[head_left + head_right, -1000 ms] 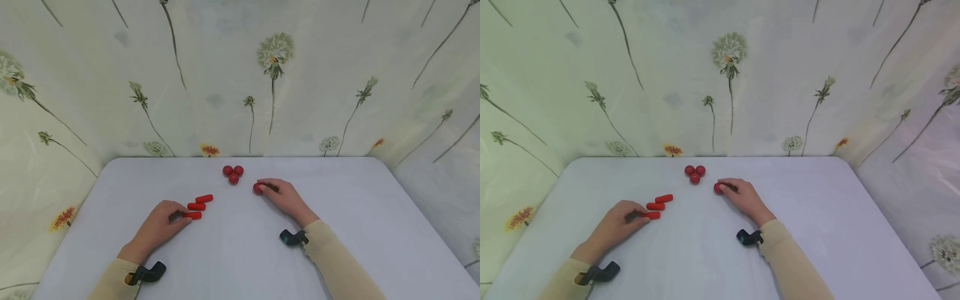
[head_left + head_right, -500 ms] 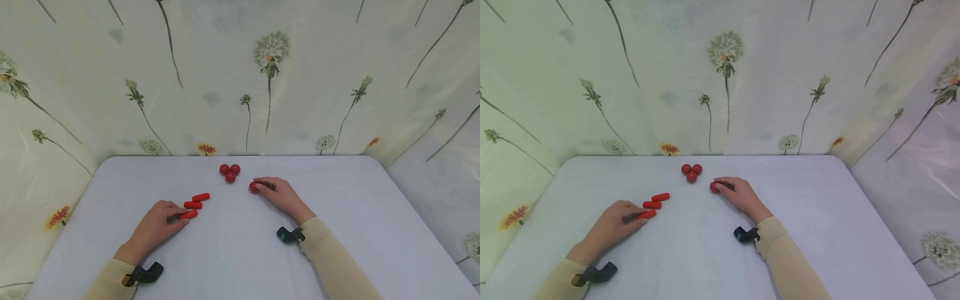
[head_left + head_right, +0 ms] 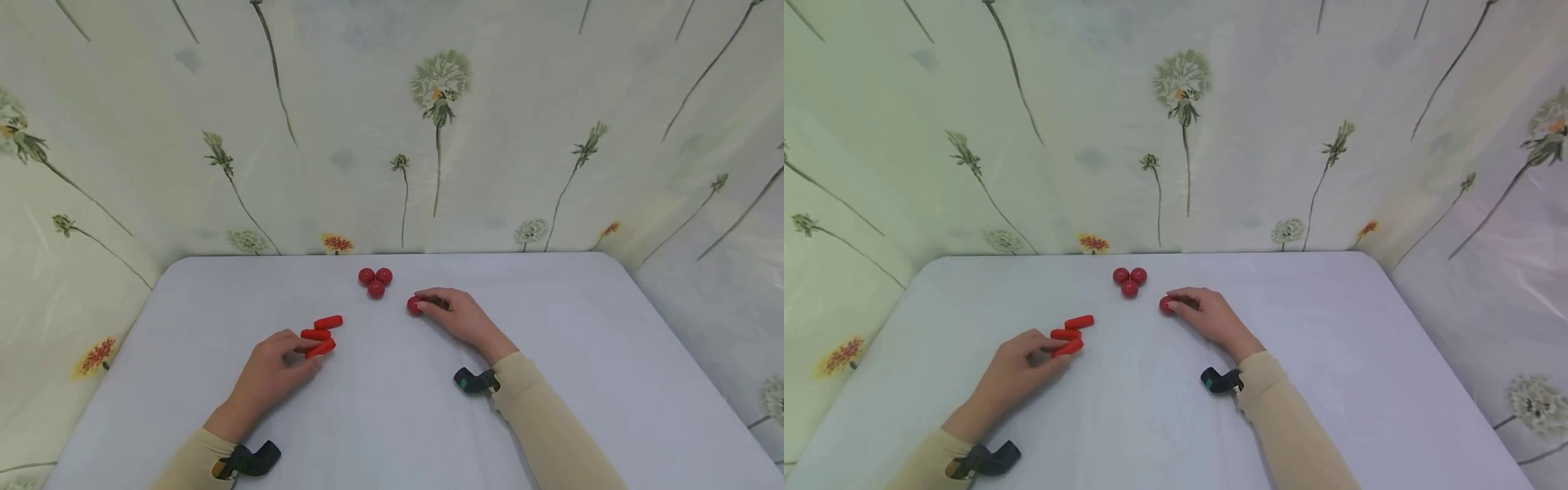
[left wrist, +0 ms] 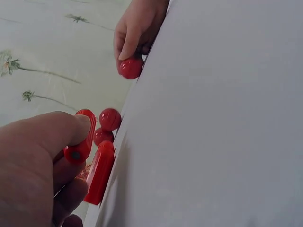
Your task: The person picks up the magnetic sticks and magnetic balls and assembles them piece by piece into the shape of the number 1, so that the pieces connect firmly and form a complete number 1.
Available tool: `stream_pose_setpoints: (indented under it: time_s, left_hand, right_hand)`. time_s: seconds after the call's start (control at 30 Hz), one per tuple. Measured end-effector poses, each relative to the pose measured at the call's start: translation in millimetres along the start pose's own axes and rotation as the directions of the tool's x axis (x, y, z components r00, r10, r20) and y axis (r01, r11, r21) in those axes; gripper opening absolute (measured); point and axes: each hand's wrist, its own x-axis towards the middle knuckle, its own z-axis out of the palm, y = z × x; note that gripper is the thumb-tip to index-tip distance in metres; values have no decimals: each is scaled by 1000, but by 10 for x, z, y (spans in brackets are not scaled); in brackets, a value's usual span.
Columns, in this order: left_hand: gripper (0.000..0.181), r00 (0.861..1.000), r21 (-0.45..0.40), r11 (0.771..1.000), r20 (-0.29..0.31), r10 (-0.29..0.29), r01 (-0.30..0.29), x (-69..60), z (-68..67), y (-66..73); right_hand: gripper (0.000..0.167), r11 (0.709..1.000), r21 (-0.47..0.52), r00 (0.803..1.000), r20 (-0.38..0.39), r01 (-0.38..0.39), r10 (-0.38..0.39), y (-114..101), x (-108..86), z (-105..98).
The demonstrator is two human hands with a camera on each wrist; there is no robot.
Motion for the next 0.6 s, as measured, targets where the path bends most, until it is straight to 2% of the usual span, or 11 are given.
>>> stream_pose_setpoints:
  time_s: [0.13,0.3,0.43,0.6]
  left_hand:
    - [27,1000,-33,999,12,-20,20,-3,46,41]
    - [27,999,-66,997,-11,-49,48,11,125,110]
    - [24,998,-72,996,-29,-50,48,42,246,220]
    - [23,997,-56,997,-54,-54,50,108,422,343]
  right_hand:
    - [40,1000,1,1000,11,-12,12,2,4,-20]
    - [40,1000,-8,1000,17,-4,4,9,6,-32]
    - [40,1000,-14,1000,21,16,-16,5,8,-40]
    - [41,1000,-12,1000,14,5,-5,1,6,-32]
